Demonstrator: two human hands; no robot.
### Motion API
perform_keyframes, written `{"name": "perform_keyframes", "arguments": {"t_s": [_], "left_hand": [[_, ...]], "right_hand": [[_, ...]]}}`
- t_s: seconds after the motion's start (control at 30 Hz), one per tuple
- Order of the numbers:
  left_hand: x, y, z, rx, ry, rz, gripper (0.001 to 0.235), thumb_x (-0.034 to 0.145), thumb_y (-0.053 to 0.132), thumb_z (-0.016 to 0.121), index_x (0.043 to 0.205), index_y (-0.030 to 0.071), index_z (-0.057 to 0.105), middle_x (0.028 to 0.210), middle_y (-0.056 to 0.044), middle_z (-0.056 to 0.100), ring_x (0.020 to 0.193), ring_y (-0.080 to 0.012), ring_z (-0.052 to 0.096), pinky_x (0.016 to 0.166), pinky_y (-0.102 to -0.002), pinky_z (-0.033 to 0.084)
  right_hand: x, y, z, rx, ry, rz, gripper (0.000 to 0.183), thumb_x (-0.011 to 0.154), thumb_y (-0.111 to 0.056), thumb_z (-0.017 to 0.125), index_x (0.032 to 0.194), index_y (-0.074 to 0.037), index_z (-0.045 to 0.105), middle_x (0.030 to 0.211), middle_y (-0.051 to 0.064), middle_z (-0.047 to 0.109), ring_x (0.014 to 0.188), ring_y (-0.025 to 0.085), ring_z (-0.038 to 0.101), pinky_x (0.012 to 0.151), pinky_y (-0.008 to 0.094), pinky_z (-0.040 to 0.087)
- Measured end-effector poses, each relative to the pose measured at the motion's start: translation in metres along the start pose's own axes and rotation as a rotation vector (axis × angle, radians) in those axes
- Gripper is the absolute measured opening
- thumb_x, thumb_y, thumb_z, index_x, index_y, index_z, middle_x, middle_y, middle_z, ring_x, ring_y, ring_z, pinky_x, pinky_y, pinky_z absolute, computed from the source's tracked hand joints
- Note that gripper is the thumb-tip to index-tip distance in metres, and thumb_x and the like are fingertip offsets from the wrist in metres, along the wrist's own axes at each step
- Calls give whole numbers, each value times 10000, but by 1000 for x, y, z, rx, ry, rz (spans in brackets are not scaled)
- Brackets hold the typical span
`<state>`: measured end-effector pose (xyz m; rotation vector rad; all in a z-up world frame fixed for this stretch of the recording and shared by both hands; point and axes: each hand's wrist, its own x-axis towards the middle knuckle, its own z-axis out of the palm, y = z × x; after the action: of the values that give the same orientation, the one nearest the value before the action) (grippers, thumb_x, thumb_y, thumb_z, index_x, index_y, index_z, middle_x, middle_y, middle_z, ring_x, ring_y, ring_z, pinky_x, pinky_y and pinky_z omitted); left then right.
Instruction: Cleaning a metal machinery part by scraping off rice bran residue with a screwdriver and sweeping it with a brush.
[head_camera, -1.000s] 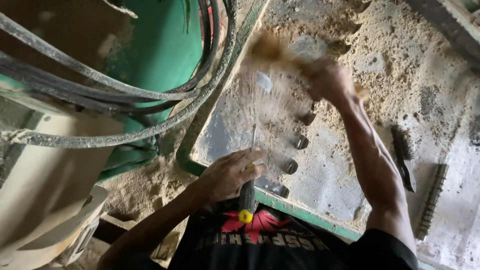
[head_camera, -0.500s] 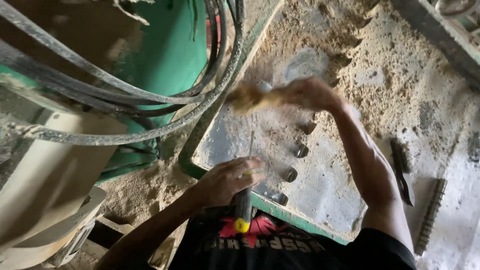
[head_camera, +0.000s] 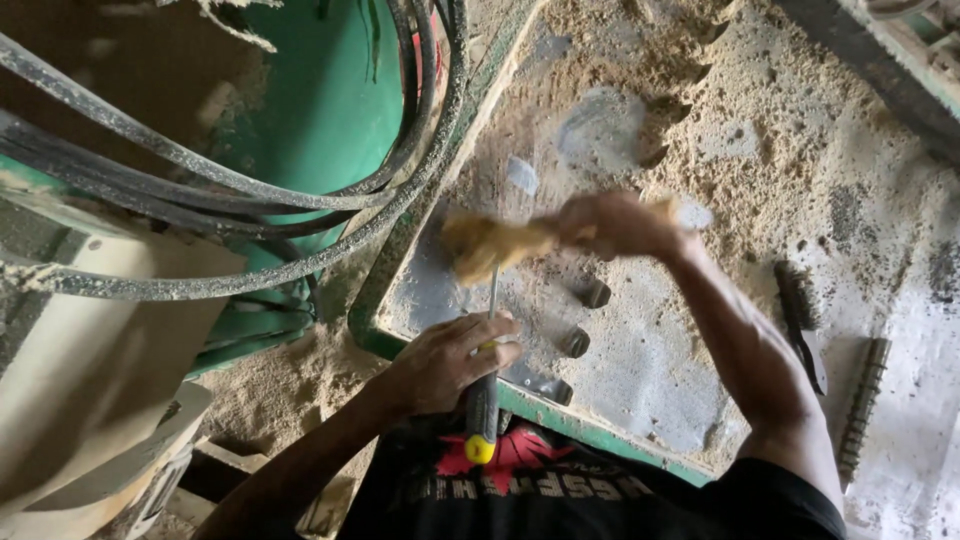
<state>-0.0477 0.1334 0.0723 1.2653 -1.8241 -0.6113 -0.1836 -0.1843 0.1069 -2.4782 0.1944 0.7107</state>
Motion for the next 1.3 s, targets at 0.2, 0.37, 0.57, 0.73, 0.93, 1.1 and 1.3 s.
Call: {"name": "perform_keyframes", "arguments": {"t_s": [0.2, 0.37, 0.57, 0.73, 0.93, 1.1, 1.3], "left_hand": [[-1, -10, 6, 36, -10, 44, 428, 874, 127, 681, 1287, 51, 602, 1392, -213, 593, 1334, -409, 560, 1074, -517, 484], [0, -7, 1, 6, -8, 75, 416, 865, 120, 687, 1266, 40, 613, 1383, -216, 603, 1326, -407, 577, 1078, -512, 495], [-3, -8, 10, 17, 8, 34, 329, 948, 159, 678, 1256, 55, 629, 1393, -202, 615, 1324, -381, 606, 1096, -498, 513], [1, -10, 11, 47, -43, 66, 337, 929, 168, 674, 1243, 50, 639, 1383, -214, 615, 1309, -391, 596, 1089, -506, 501], [5, -11, 11, 47, -31, 52, 321, 939, 132, 678, 1250, 58, 648, 1391, -196, 627, 1324, -393, 596, 1102, -495, 498], [25, -1, -2, -144, -171, -41, 606, 717, 29, 695, 1310, 22, 572, 1330, -201, 629, 1235, -383, 636, 1049, -481, 537], [33, 1, -1, -8, -86, 14, 484, 807, 68, 763, 1262, 60, 600, 1330, -219, 620, 1232, -429, 610, 991, -502, 531]], "right_hand": [[-35, 11, -64, -642, 359, 698, 322, 1168, -236, 412, 1319, -213, 695, 675, 135, 745, 360, 115, 400, 307, 318, 400], [-67, 10, -26, -215, 189, 303, 368, 1132, -213, 410, 1354, -109, 684, 1099, 183, 746, 794, 236, 646, 638, 399, 542], [-55, -2, -12, -125, -59, 315, 352, 1035, -148, 558, 1368, -185, 665, 1245, 124, 724, 952, 295, 716, 822, 486, 607], [-70, 45, -41, -584, 129, 657, 281, 914, -35, 648, 1178, -81, 733, 967, 136, 730, 701, 227, 670, 722, 447, 645], [-85, -45, -48, -789, 190, 666, 304, 1105, -47, 510, 1343, -126, 682, 861, 174, 713, 542, 167, 641, 540, 321, 582], [-61, 2, 23, -475, 265, -13, 384, 1040, -74, 461, 1357, -160, 661, 1017, 129, 717, 524, 70, 561, 377, 194, 512], [-99, -35, -35, -309, 458, 718, 366, 1133, -79, 404, 1412, -191, 614, 814, 156, 707, 435, 124, 453, 321, 265, 397]]}}
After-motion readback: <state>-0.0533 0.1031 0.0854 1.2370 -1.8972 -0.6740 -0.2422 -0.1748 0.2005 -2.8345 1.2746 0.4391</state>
